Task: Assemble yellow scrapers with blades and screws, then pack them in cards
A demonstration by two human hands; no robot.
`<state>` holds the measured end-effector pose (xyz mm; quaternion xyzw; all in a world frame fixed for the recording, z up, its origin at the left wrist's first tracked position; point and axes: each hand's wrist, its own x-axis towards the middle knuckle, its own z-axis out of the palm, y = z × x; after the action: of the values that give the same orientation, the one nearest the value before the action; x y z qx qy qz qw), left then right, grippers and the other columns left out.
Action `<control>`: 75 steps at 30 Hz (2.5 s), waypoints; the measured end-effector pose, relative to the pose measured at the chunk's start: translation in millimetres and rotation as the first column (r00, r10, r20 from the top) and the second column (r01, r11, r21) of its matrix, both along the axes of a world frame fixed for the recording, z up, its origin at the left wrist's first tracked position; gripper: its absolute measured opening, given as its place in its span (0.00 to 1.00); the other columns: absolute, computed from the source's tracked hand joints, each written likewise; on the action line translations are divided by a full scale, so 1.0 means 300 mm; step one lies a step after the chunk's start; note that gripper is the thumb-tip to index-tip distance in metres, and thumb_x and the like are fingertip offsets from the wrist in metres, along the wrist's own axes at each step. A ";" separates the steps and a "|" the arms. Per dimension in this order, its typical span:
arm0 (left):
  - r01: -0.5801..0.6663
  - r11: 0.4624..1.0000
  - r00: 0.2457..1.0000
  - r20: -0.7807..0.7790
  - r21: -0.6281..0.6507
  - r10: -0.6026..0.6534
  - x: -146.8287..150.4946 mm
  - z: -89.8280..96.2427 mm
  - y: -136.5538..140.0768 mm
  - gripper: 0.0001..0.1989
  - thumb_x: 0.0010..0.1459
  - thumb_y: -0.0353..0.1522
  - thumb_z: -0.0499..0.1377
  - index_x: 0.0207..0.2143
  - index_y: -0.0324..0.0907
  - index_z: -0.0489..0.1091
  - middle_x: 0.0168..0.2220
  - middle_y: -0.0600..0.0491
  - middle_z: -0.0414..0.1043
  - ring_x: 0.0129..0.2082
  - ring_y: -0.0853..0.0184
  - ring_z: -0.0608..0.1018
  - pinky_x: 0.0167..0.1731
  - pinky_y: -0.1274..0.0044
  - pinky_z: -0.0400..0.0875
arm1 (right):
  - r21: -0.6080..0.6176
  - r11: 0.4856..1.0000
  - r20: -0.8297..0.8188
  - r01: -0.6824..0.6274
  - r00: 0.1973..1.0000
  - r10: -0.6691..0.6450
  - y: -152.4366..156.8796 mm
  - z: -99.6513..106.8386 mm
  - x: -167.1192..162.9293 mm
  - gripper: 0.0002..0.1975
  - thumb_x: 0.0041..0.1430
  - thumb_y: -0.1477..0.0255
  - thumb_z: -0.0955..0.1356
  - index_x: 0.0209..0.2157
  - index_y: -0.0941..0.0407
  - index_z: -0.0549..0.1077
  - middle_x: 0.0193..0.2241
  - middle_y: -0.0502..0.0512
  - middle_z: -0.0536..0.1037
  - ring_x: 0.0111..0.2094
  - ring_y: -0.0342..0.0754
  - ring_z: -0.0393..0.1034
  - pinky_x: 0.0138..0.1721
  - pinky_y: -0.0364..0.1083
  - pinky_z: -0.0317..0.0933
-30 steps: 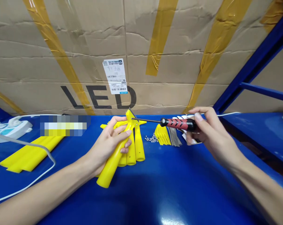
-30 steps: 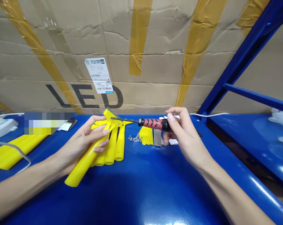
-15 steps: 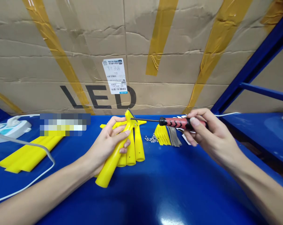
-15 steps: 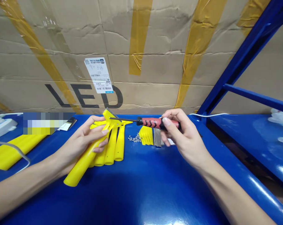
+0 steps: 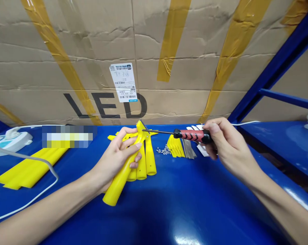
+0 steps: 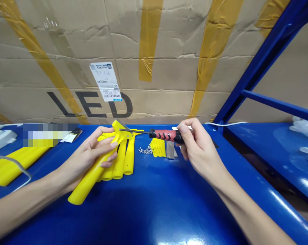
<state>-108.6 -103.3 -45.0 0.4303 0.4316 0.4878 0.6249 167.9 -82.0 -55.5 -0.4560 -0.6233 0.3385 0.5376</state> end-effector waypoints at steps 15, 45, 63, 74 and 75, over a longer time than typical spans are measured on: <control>-0.006 1.000 1.000 -0.028 -0.002 0.006 -0.007 -0.004 0.006 0.16 0.59 0.30 0.66 0.45 0.50 0.63 0.26 0.61 0.67 0.18 0.78 0.66 0.18 0.86 0.61 | -0.003 0.975 -0.065 -0.220 0.973 0.220 -0.013 0.009 0.005 0.15 0.61 0.60 0.73 0.45 0.47 0.67 0.30 0.48 0.75 0.28 0.47 0.74 0.30 0.48 0.70; 0.011 1.000 1.000 -0.001 -0.004 -0.011 -0.012 -0.011 0.012 0.17 0.58 0.30 0.67 0.45 0.49 0.63 0.28 0.60 0.67 0.20 0.77 0.66 0.18 0.85 0.61 | -0.012 0.978 -0.081 -0.207 0.975 0.206 -0.015 0.010 0.004 0.17 0.60 0.59 0.73 0.46 0.47 0.67 0.37 0.50 0.76 0.28 0.46 0.73 0.30 0.49 0.70; -0.005 1.000 1.000 -0.008 0.007 0.005 -0.017 -0.001 0.015 0.17 0.59 0.29 0.66 0.45 0.49 0.62 0.28 0.60 0.68 0.19 0.77 0.67 0.18 0.85 0.60 | -0.037 0.993 0.046 -0.112 0.992 0.114 -0.017 0.007 -0.014 0.13 0.67 0.54 0.66 0.40 0.48 0.68 0.17 0.44 0.66 0.14 0.43 0.59 0.16 0.44 0.54; 0.050 0.996 0.998 -0.043 0.071 -0.047 -0.021 0.016 0.008 0.16 0.60 0.27 0.64 0.45 0.49 0.60 0.25 0.61 0.68 0.19 0.77 0.66 0.18 0.86 0.60 | 0.042 0.998 0.144 -0.053 0.989 0.047 -0.034 0.023 -0.013 0.15 0.60 0.57 0.73 0.41 0.50 0.71 0.18 0.47 0.71 0.17 0.45 0.64 0.18 0.45 0.59; 0.057 0.995 0.998 -0.044 0.079 -0.054 -0.022 0.017 0.008 0.16 0.61 0.27 0.63 0.45 0.49 0.60 0.25 0.61 0.68 0.19 0.77 0.66 0.19 0.85 0.60 | 0.028 0.999 0.139 -0.044 0.990 0.039 -0.036 0.026 -0.017 0.15 0.60 0.56 0.73 0.41 0.50 0.71 0.17 0.47 0.71 0.16 0.44 0.63 0.17 0.45 0.57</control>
<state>-115.2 -100.8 -40.1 0.4770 0.4127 0.4782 0.6111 162.9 -92.8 -47.9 -0.4570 -0.6735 0.3076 0.4929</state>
